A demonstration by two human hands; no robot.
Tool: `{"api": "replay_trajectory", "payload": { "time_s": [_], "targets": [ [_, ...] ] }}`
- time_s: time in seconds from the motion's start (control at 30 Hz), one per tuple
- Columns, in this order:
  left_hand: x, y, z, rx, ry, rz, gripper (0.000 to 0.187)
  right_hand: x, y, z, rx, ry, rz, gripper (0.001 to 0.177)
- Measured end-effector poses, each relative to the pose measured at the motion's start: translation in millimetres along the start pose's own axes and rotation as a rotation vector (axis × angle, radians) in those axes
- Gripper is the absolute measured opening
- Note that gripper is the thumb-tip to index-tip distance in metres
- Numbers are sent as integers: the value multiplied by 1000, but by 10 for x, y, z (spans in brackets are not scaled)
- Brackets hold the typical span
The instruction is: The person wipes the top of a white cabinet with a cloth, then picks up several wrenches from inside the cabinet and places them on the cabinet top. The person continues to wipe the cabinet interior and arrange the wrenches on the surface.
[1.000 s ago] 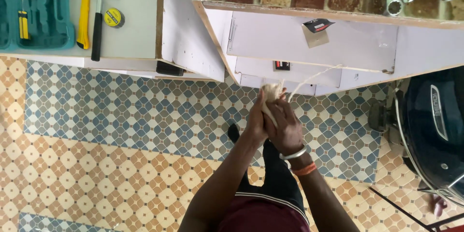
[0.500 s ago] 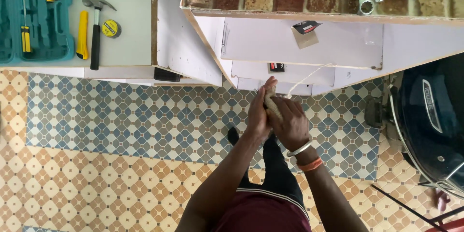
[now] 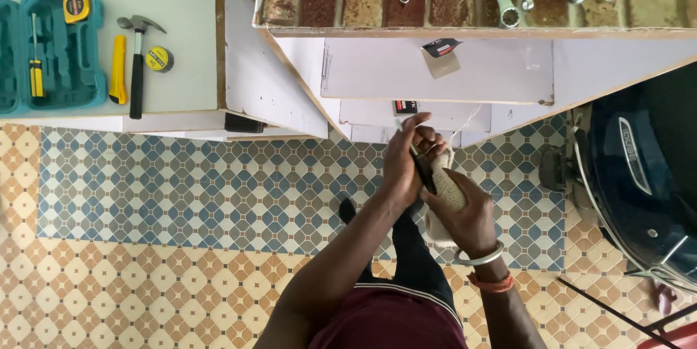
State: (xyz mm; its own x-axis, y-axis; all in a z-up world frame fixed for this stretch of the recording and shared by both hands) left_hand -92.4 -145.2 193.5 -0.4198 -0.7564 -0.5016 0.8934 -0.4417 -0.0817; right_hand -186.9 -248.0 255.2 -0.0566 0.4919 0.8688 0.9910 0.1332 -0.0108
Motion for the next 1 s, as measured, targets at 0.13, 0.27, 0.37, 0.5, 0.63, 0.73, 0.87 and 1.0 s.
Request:
{"api": "replay_trajectory", "payload": {
  "time_s": [0.13, 0.27, 0.37, 0.5, 0.63, 0.73, 0.87, 1.0],
  "targets": [
    [123, 251, 582, 201, 105, -48, 52, 71, -63, -509, -173, 48, 114, 32],
    [325, 309, 1087, 434, 347, -158, 63, 360, -104, -1408, -503, -352, -45, 25],
    [408, 294, 1101, 487, 578, -124, 66, 488, 97, -2024, -663, -659, -112, 19],
    [592, 180, 784, 451, 660, -208, 64, 529, 579, -2450, -740, -1025, -184, 19],
    [700, 201, 553, 387, 632, -301, 59, 342, 975, -2614, -680, -1054, -133, 17],
    [659, 253, 514, 391, 680, -275, 55, 400, 1081, -2592, -691, -1095, -157, 24],
    [655, 287, 391, 369, 742, -276, 52, 562, 1097, -2514, -746, -1265, -238, 34],
    [735, 318, 162, 316, 785, -303, 49, 373, 1027, -2573, -714, -1108, -199, 34]
  ]
}}
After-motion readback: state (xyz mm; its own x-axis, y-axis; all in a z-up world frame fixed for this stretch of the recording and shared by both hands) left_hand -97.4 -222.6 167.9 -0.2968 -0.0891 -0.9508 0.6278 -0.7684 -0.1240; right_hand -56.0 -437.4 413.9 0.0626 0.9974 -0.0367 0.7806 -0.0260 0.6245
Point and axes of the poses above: each hand's wrist, its own y-axis towards the middle knuckle, its own z-axis out of the palm, x = y × z, the point moved 10 cm from there along y, towards the middle knuckle, and after that the axes turned 14 degrees about x, right-handed, at the moved point
